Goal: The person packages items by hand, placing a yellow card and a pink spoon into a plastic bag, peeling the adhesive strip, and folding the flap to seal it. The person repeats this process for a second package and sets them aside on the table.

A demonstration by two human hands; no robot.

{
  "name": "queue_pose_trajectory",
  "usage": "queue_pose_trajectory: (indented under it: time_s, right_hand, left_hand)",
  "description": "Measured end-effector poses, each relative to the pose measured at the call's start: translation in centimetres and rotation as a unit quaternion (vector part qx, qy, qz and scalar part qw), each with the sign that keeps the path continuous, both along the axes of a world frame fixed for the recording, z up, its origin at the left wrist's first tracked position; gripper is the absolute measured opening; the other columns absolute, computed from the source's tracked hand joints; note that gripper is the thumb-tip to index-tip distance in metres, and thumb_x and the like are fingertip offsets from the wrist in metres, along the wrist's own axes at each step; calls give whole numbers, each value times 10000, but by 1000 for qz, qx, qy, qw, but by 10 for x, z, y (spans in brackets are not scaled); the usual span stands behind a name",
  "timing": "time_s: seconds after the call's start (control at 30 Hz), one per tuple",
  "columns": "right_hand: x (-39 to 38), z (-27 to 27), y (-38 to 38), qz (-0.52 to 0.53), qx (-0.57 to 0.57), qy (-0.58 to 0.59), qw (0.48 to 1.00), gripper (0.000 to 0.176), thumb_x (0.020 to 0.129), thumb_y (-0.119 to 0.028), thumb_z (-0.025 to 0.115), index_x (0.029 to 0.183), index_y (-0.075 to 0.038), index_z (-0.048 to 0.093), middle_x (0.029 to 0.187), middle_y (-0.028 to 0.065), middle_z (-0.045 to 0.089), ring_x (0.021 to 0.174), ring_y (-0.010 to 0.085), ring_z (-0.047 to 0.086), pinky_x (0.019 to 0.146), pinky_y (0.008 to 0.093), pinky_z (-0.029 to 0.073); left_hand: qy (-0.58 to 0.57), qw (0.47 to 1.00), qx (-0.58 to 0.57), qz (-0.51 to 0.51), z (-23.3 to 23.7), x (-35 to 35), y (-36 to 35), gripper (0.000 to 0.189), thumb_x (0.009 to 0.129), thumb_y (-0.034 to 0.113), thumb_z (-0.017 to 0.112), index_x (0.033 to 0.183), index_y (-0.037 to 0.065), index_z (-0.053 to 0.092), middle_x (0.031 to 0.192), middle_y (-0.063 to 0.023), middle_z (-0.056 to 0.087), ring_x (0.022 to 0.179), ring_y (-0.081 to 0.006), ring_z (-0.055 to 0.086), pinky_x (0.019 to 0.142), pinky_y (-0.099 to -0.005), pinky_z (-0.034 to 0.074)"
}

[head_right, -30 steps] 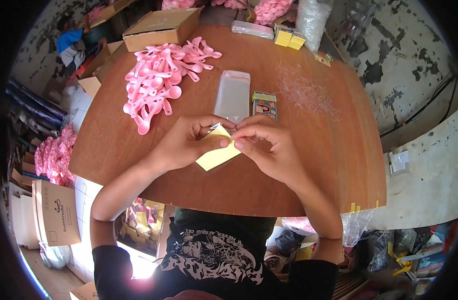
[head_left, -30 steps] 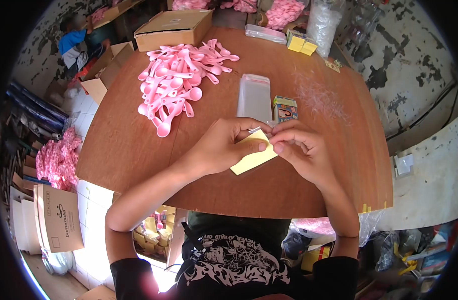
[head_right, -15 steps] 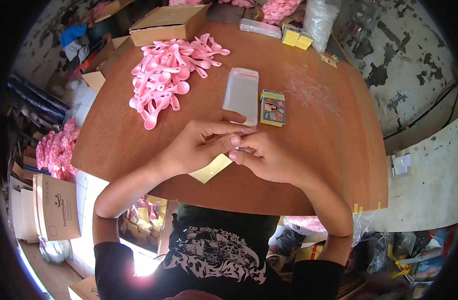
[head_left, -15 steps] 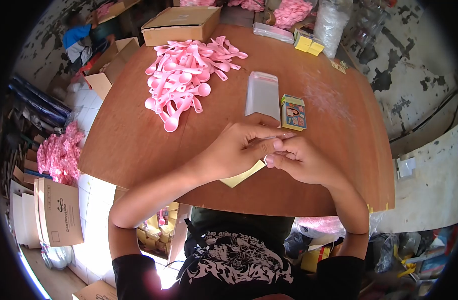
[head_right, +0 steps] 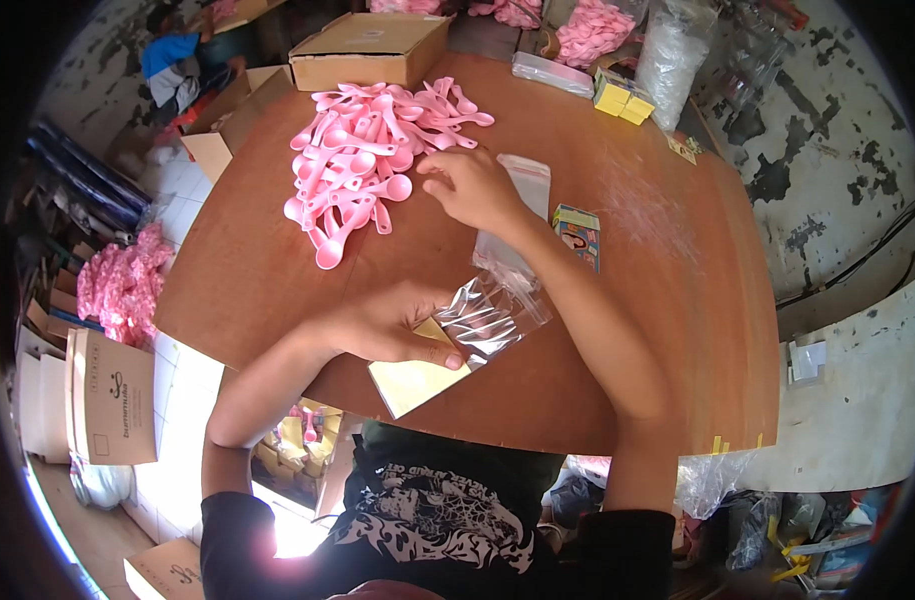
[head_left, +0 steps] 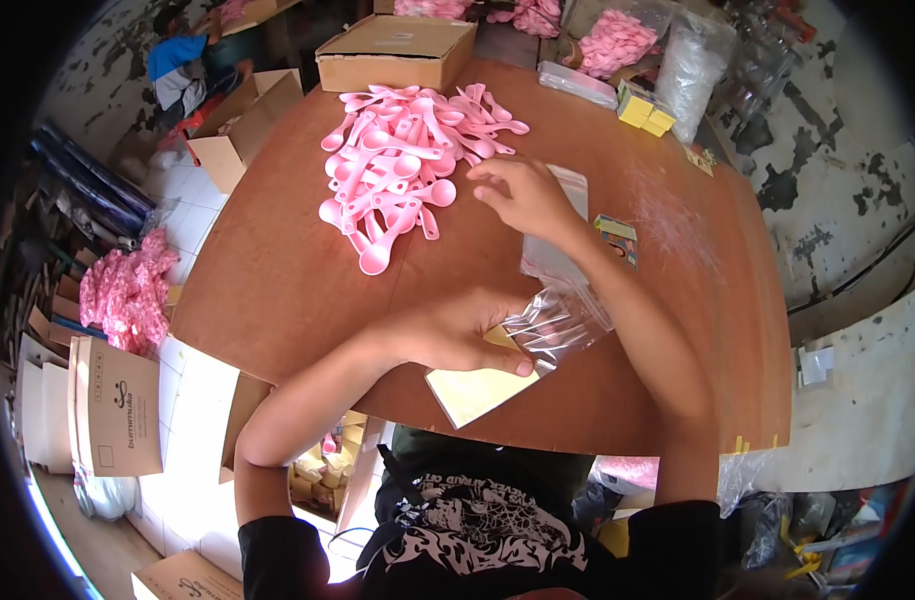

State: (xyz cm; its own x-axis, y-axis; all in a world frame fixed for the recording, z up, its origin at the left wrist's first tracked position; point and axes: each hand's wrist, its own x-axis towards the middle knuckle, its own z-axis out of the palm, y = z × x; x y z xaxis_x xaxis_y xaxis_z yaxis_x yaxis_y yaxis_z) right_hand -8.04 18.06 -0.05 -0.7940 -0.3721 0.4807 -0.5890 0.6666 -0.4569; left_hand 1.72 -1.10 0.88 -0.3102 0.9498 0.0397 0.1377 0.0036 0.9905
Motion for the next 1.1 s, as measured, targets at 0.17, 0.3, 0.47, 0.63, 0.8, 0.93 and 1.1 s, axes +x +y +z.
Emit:
queue_pose_trajectory:
  time_s: [0.17,0.3,0.47,0.63,0.8,0.93,1.1]
  right_hand:
    - [-44,-43,-37,38,-21,72,996,150,766,-40,616,913,-35,648,844,160,682,765,301,674,670,369,520]
    - [-24,-19,-21,-40,81,41,995,117,739,-44,601,842,-78,645,738,91,685,680,278,669,639,388,516]
    - [-16,-2,14,-41,167,-6,985,100,763,-78,642,859,-49,651,813,125,688,742,296,670,675,406,517]
    - [-17,-15,-2,102,152,51,982,158,753,-98,711,890,-33,665,829,149,674,751,324,657,677,413,510]
    - [-12,-5,-10,-5,266,88,960,221,763,-87,706,973,-41,658,785,148,673,706,320,652,661,409,509]
    - [18,21,4,-3,-22,-2,1000,299,820,-47,651,1118,-66,630,705,118,649,647,187,644,634,323,502]
    - [73,51,45,-64,-307,9,949,594,839,55,628,1358,-32,352,969,131,685,839,160,669,684,264,524]
  left_hand:
    - [-33,999,8,-12,-2,-1,-1,320,857,133,712,1150,51,614,968,-2,670,818,-64,572,715,-261,488]
    - [-40,999,28,-12,-4,-1,-2,324,853,140,716,1150,55,617,971,-9,672,804,-64,571,698,-263,488]
    - [2,999,54,3,-12,-3,3,337,857,166,717,1156,52,612,936,-4,670,772,-62,569,672,-262,484]
    - [6,999,4,42,-7,-4,1,369,850,158,738,1185,66,613,927,19,661,757,-34,568,645,-226,478]
    - [-28,997,20,72,-10,-5,2,369,856,132,729,1197,70,602,926,26,658,766,-28,564,650,-217,474]
    - [-36,993,28,111,-5,-4,1,335,862,108,708,1173,43,600,923,7,647,790,-52,554,696,-241,471]
    - [-57,985,8,161,-3,-3,1,341,862,95,702,1181,26,601,991,-18,672,878,-69,585,783,-263,487]
